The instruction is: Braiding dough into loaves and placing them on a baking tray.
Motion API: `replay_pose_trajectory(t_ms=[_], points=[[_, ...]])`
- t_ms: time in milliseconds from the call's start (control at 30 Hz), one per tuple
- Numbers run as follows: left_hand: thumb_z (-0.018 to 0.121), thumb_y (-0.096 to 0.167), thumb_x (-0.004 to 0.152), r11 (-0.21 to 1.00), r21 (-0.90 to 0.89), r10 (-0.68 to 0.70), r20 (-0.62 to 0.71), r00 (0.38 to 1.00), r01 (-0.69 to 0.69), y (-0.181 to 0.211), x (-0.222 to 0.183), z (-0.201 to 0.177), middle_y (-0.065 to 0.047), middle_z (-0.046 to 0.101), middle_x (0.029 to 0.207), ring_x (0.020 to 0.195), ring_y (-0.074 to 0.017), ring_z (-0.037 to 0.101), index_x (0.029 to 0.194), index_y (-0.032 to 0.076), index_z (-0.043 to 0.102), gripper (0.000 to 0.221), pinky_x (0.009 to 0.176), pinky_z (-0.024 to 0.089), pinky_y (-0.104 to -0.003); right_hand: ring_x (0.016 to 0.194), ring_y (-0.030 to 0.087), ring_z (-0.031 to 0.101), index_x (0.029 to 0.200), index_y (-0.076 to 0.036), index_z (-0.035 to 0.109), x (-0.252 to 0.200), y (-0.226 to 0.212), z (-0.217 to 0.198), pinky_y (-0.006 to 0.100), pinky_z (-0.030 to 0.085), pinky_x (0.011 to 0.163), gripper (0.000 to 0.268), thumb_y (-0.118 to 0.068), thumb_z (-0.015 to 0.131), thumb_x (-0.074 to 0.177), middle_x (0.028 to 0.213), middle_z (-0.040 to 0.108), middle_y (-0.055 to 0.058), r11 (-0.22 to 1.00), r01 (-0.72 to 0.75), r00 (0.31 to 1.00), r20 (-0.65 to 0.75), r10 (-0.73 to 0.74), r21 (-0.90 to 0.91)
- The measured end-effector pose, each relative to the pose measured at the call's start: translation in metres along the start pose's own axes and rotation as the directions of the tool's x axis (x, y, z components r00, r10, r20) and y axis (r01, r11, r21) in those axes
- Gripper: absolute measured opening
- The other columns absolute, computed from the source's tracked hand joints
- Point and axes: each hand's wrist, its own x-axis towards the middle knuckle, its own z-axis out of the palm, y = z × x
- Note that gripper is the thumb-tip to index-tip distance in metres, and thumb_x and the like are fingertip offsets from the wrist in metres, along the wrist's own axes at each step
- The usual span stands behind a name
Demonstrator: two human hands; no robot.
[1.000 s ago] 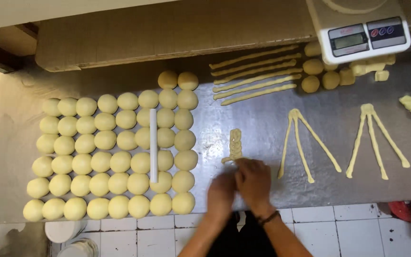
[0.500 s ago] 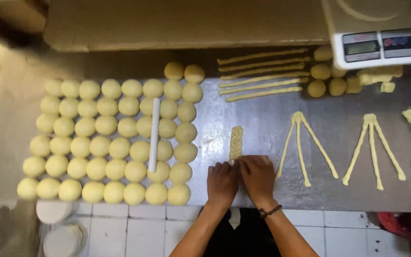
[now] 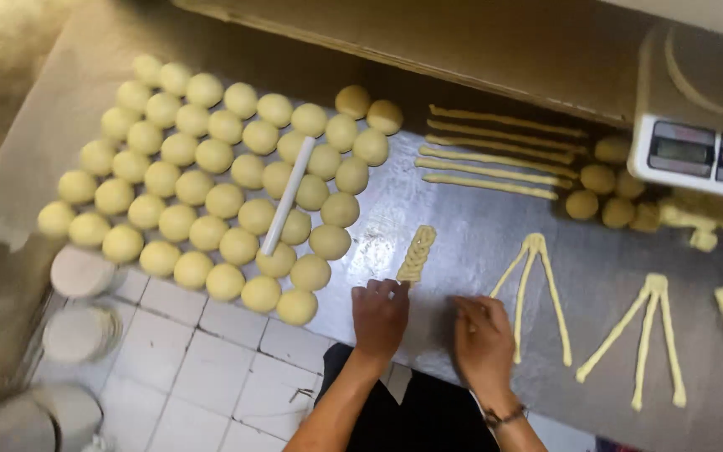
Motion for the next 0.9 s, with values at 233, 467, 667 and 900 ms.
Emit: replay_pose_trajectory(t_ms=[233,467,667,900], points=[[0.071,0.016,0.091,0.971,0.234,0.054,0.021,0.998,-0.057,0.027,-0.015,-0.009,-0.003,0.067,0.101,0.079,-0.0214,0.06,0.122,0.01,0.073,0.031,0.077,0.04,-0.038,0.063,0.015,0.057,0.115,-0.009,0.073,-0.019,0.077,-0.05,0.03,0.048,0.062,0.025,-0.007,0.061,0.094,0.111,0.063,0.002,0.993,-0.079,0.99,0.127,0.068,0.085],[0.061,0.012,0.085,0.917,0.388,0.033,0.159,0.987,-0.093,0.035,-0.019,-0.006,-0.011,0.058,0.096,0.081,-0.0285,0.05,0.131,0.004,0.065,0.046,0.073,0.039,-0.042,0.066,0.018,0.06,0.111,-0.018,0.072,0.003,0.109,-0.066,0.033,0.047,0.063,0.025,-0.007,0.065,0.089,0.106,0.064,-0.003,0.994,0.109,0.985,0.132,-0.111,0.021],[0.045,0.029,0.107,0.967,0.122,-0.256,0.488,0.834,0.225,0.048,-0.019,-0.045,-0.014,0.066,0.126,0.129,-0.0403,0.057,0.152,0.034,0.05,0.046,0.1,0.042,-0.058,0.112,0.034,0.07,0.119,-0.017,0.072,0.086,0.094,-0.016,0.046,0.057,0.092,0.029,-0.014,0.063,0.092,0.107,0.07,0.01,0.974,0.199,0.934,0.28,-0.221,0.108],[0.074,0.028,0.083,0.813,0.053,-0.58,-0.008,0.815,0.579,0.031,-0.024,0.032,-0.011,0.069,0.107,0.106,-0.0343,0.062,0.109,0.009,0.076,0.032,0.091,0.05,-0.048,0.111,0.035,0.062,0.129,-0.011,0.065,0.151,0.091,0.118,0.044,0.047,0.097,0.036,-0.019,0.048,0.099,0.118,0.067,0.015,0.917,0.333,0.803,0.443,-0.398,0.221]])
